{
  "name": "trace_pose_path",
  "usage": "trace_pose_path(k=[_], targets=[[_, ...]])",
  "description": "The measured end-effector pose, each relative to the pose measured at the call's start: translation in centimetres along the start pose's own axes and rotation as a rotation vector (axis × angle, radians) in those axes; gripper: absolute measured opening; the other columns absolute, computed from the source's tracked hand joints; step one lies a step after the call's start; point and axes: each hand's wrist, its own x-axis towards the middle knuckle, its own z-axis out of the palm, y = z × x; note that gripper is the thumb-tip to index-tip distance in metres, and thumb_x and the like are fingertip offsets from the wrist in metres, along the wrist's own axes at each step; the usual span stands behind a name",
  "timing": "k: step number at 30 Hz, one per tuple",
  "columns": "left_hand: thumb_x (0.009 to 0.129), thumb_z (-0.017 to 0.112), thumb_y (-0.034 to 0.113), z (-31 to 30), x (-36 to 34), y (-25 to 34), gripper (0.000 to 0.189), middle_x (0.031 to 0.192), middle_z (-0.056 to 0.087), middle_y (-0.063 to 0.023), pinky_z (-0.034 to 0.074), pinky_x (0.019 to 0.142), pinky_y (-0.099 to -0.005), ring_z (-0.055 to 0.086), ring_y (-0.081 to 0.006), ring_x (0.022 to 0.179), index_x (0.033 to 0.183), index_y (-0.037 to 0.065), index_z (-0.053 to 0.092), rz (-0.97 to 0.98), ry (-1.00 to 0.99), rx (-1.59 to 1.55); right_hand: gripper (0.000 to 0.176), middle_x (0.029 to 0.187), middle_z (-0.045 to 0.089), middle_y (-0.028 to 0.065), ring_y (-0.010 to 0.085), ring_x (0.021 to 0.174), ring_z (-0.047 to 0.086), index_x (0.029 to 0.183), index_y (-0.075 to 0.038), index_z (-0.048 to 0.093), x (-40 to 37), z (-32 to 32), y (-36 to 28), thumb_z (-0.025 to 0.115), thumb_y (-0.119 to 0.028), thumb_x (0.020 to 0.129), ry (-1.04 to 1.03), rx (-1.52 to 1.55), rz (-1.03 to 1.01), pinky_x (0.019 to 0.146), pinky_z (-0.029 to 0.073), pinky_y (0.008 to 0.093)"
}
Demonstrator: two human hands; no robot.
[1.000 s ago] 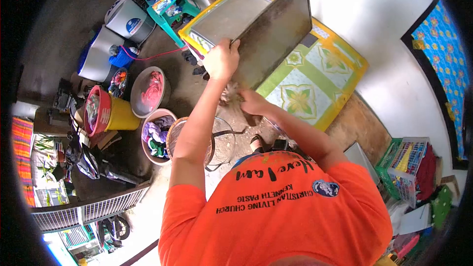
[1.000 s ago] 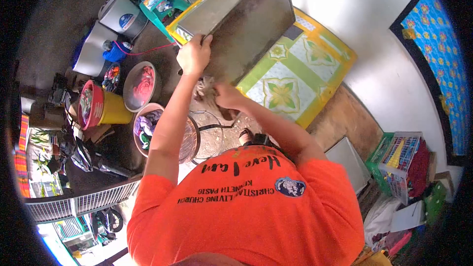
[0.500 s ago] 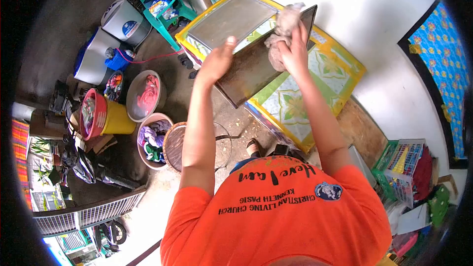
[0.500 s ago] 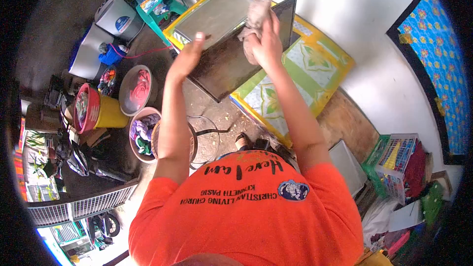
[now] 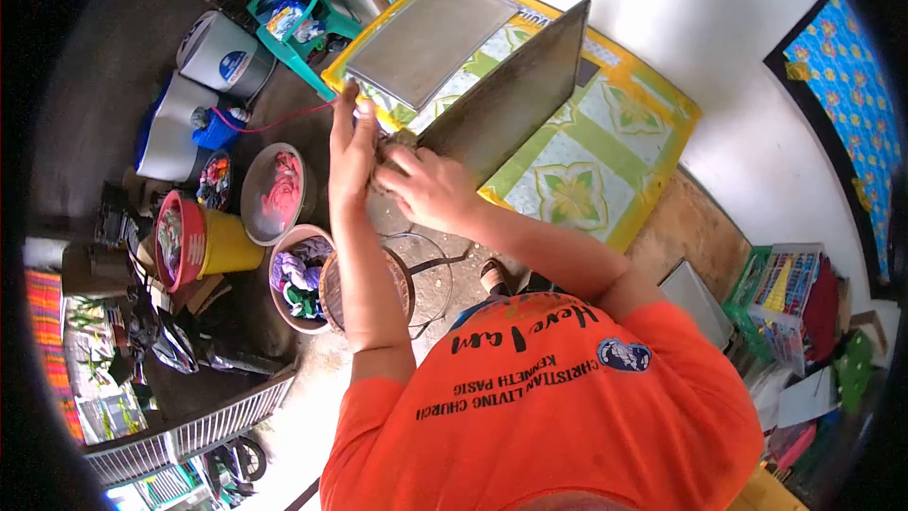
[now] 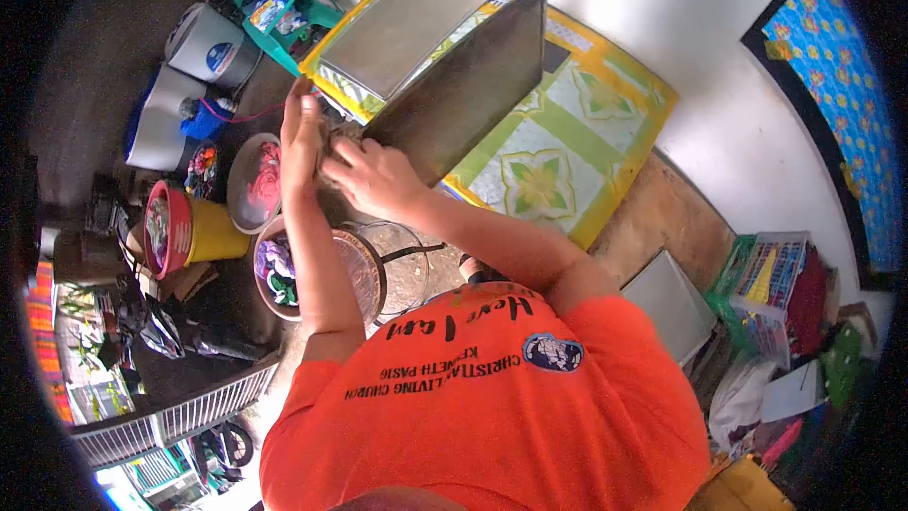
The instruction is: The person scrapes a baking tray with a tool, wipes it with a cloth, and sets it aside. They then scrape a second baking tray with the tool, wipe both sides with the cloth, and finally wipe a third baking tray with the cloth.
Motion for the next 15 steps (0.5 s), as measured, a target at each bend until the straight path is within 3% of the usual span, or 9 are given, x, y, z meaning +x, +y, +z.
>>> trace_pose_path(k=[1,2,4,5,8,9,12,13,15], targets=[[0.090,0.053,0.044,-0.1,0.1,1.0,0.061,0.128,0.051,-0.0199,0.029,0.104,-0.0365,0.045,-0.0288,0.123,0.131,0.000,0.044,0.036,-0.083,0.242,0.037,0.102,0.051,0.0041,0.0217,0.085,0.058,0.097,-0.018,0.060,-0.3,0.2,0.1,0.072,-0.016,0.062,0.005,-0.011,-0.023,0.062,0.052,0.0338],[0.087,0.054,0.048,0.5,-0.1,2.4,0.062,0.123,0.054,-0.0229,0.020,0.107,-0.0496,0.047,-0.0325,0.121,0.129,0.002,0.048,0.054,-0.182,0.505,0.036,0.103,0.051,0.0040,0.0224,0.087,0.057,0.095,-0.019,0.061,-0.6,0.7,0.3,0.072,-0.016,0.062,0.051,-0.003,-0.046,0.063,0.051,0.0339],[0.086,0.049,0.054,2.3,-0.3,4.1,0.065,0.123,0.054,-0.0226,0.005,0.105,-0.0628,0.047,-0.0352,0.121,0.130,0.006,0.048,-0.057,-0.469,0.941,0.033,0.105,0.052,0.0037,0.0238,0.093,0.055,0.092,-0.020,0.063,-1.5,2.1,0.9,0.073,-0.018,0.060,0.139,0.012,-0.097,0.066,0.051,0.0343],[0.086,0.044,0.058,2.9,0.1,3.9,0.065,0.117,0.058,-0.0220,-0.003,0.099,-0.0698,0.050,-0.0358,0.117,0.126,0.007,0.051,-0.065,-0.619,0.940,0.027,0.106,0.054,0.0023,0.0239,0.095,0.053,0.089,-0.021,0.065,-1.7,2.7,1.2,0.069,-0.019,0.063,0.166,0.003,-0.083,0.070,0.049,0.0356],[0.086,0.043,0.058,3.7,0.7,4.7,0.065,0.107,0.062,-0.0208,-0.002,0.100,-0.0698,0.055,-0.0368,0.109,0.124,0.006,0.053,-0.048,-0.696,1.108,0.024,0.107,0.055,0.0013,0.0232,0.092,0.053,0.090,-0.021,0.065,-2.4,3.2,2.4,0.066,-0.021,0.066,0.233,0.000,-0.245,0.073,0.048,0.0378],[0.090,0.042,0.050,3.8,0.5,4.0,0.054,0.100,0.065,-0.0171,0.005,0.099,-0.0705,0.057,-0.0350,0.105,0.120,0.006,0.052,0.101,-0.617,1.218,0.024,0.107,0.055,0.0007,0.0228,0.091,0.053,0.091,-0.021,0.065,-3.1,4.0,2.8,0.065,-0.021,0.068,0.185,-0.001,-0.204,0.074,0.047,0.0383],[0.093,0.039,0.044,4.1,1.6,3.9,0.045,0.096,0.065,-0.0188,0.013,0.095,-0.0725,0.058,-0.0382,0.100,0.112,0.006,0.054,-0.009,-0.656,1.314,0.025,0.108,0.055,-0.0008,0.0219,0.090,0.052,0.098,-0.021,0.063,-6.1,7.5,4.6,0.059,-0.022,0.073,0.016,-0.044,-0.132,0.073,0.047,0.0376],[0.094,0.037,0.038,4.0,1.9,2.8,0.038,0.093,0.064,-0.0214,0.032,0.090,-0.0649,0.061,-0.0398,0.092,0.103,0.006,0.056,0.069,-0.589,1.335,0.028,0.110,0.055,-0.0012,0.0217,0.090,0.053,0.102,-0.021,0.062,-7.2,8.5,5.5,0.057,-0.022,0.075,-0.057,-0.087,-0.138,0.072,0.047,0.0359],[0.094,0.039,0.036,4.0,2.7,1.3,0.039,0.086,0.065,-0.0200,0.042,0.081,-0.0574,0.063,-0.0391,0.084,0.094,0.003,0.059,0.083,-0.505,1.296,0.031,0.114,0.054,-0.0013,0.0223,0.091,0.054,0.108,-0.021,0.061,-10.2,10.6,7.2,0.054,-0.023,0.078,-0.194,-0.161,-0.171,0.072,0.048,0.0341]])
